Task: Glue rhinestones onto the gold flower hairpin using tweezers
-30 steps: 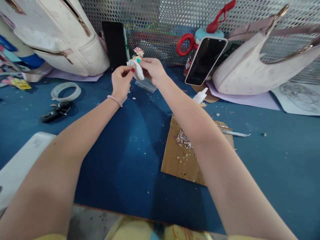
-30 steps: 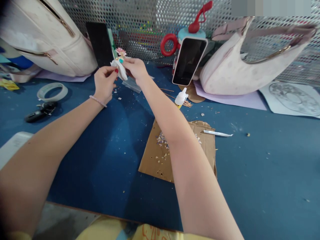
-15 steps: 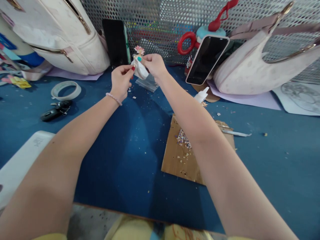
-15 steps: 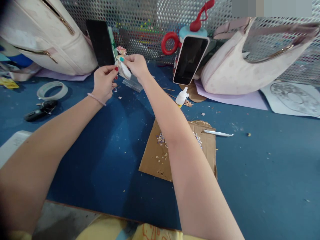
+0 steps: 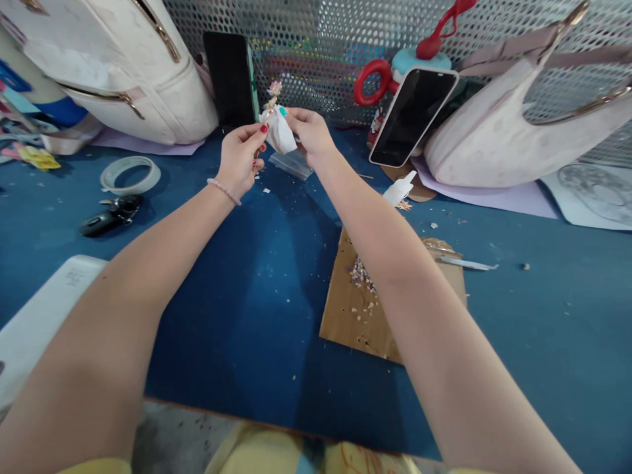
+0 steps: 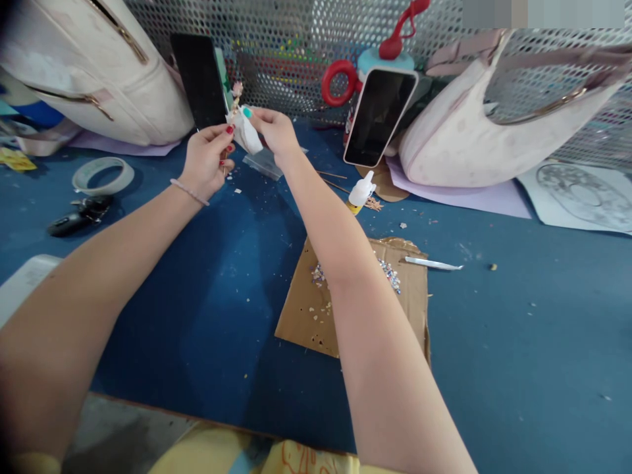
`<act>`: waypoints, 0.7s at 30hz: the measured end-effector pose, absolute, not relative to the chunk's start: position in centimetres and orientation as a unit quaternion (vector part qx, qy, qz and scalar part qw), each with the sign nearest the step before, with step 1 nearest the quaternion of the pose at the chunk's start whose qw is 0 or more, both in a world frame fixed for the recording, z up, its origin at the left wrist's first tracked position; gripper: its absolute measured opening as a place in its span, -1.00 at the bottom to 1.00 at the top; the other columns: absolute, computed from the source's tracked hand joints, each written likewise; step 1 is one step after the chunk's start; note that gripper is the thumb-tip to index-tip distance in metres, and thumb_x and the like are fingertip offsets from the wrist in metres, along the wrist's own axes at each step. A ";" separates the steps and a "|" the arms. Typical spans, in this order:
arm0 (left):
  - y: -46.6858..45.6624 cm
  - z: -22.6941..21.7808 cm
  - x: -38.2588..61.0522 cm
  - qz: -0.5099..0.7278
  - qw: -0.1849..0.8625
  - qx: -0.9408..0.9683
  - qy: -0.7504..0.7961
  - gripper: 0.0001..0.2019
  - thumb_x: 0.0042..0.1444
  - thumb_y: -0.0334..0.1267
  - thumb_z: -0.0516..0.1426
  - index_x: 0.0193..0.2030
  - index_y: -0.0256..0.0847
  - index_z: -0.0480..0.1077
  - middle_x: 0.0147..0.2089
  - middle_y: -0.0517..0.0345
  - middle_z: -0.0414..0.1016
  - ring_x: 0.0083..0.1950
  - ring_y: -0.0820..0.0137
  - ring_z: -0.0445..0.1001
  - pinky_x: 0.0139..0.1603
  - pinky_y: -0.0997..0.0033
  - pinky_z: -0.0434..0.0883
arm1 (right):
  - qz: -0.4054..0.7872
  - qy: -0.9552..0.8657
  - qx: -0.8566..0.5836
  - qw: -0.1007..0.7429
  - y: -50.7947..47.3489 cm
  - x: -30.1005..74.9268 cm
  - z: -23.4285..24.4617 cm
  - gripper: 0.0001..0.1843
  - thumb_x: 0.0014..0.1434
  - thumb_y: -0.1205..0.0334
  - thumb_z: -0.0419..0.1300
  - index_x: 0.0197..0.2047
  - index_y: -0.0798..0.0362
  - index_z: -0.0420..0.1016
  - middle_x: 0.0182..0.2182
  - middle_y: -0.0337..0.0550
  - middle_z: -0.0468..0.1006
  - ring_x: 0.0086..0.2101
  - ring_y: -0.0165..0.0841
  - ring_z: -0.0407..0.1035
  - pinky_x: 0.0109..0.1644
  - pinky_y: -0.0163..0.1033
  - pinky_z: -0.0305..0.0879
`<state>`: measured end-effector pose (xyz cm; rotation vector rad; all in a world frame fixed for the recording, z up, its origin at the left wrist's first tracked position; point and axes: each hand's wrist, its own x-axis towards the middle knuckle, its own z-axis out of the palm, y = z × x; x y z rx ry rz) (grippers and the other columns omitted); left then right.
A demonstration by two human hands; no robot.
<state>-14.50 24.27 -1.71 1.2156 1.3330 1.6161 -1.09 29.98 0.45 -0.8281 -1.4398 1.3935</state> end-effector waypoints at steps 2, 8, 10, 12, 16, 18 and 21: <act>24.4 -1.9 -14.6 0.631 0.343 0.465 0.518 -0.47 -0.30 0.26 0.34 -0.27 -0.01 0.42 -0.44 0.19 0.31 -0.37 0.44 0.22 -0.50 0.40 0.00 | 0.568 -0.577 -0.352 0.470 30.1 -1.0 0.5 -0.64 -0.05 -0.20 0.29 -0.33 -0.13 0.47 -0.40 -0.33 0.61 -0.22 -0.36 0.46 -0.12 -0.16 0.41; 24.8 -2.2 -15.0 0.646 0.316 0.454 0.526 -0.43 -0.33 0.31 0.33 -0.27 -0.03 0.40 -0.42 0.20 0.34 -0.36 0.46 0.24 -0.55 0.43 0.00 | 0.566 -0.542 -0.389 0.483 30.9 -0.5 0.0 -0.62 0.07 -0.24 0.23 -0.26 -0.11 0.46 -0.43 -0.34 0.57 -0.25 -0.40 0.45 -0.20 -0.21 0.39; 24.8 -2.2 -15.1 0.646 0.315 0.454 0.526 -0.44 -0.31 0.30 0.32 -0.27 -0.03 0.40 -0.40 0.20 0.36 -0.36 0.45 0.25 -0.54 0.41 0.03 | 0.564 -0.529 -0.403 0.490 31.1 -0.4 -0.2 -0.76 0.20 -0.10 0.16 -0.21 -0.14 0.44 -0.39 -0.36 0.59 -0.27 -0.43 0.47 -0.24 -0.25 0.39; 24.8 -2.2 -15.1 0.644 0.316 0.458 0.525 -0.47 -0.29 0.27 0.33 -0.28 -0.03 0.40 -0.41 0.21 0.35 -0.37 0.46 0.24 -0.53 0.40 0.05 | 0.562 -0.516 -0.416 0.494 31.2 -0.4 -0.3 -0.87 0.30 0.07 0.07 -0.17 -0.17 0.42 -0.33 -0.37 0.60 -0.27 -0.44 0.48 -0.26 -0.26 0.39; 24.4 -2.0 -14.7 0.624 0.334 0.476 0.521 -0.54 -0.25 0.22 0.33 -0.34 -0.02 0.38 -0.47 0.24 0.32 -0.40 0.47 0.20 -0.52 0.40 0.06 | 0.560 -0.503 -0.435 0.494 31.2 -0.8 -0.3 -0.77 0.40 0.19 -0.03 0.03 -0.04 0.36 -0.15 -0.27 0.59 -0.18 -0.45 0.45 -0.10 -0.21 0.43; 24.2 -1.8 -14.4 0.609 0.353 0.489 0.515 -0.55 -0.26 0.22 0.35 -0.35 -0.01 0.40 -0.48 0.24 0.34 -0.41 0.47 0.21 -0.53 0.39 0.07 | 0.559 -0.500 -0.438 0.496 31.0 -1.1 -0.2 -0.70 0.36 0.13 0.06 0.10 0.03 0.35 -0.02 -0.13 0.51 -0.08 -0.35 0.43 -0.01 -0.11 0.44; 23.8 -1.6 -14.0 0.590 0.381 0.501 0.506 -0.55 -0.26 0.19 0.37 -0.32 -0.01 0.44 -0.44 0.23 0.41 -0.43 0.48 0.25 -0.56 0.38 0.10 | 0.558 -0.499 -0.436 0.500 30.6 -1.7 -0.1 -0.73 0.30 0.09 0.13 0.05 -0.10 0.40 -0.02 -0.13 0.50 -0.04 -0.27 0.42 -0.07 -0.08 0.46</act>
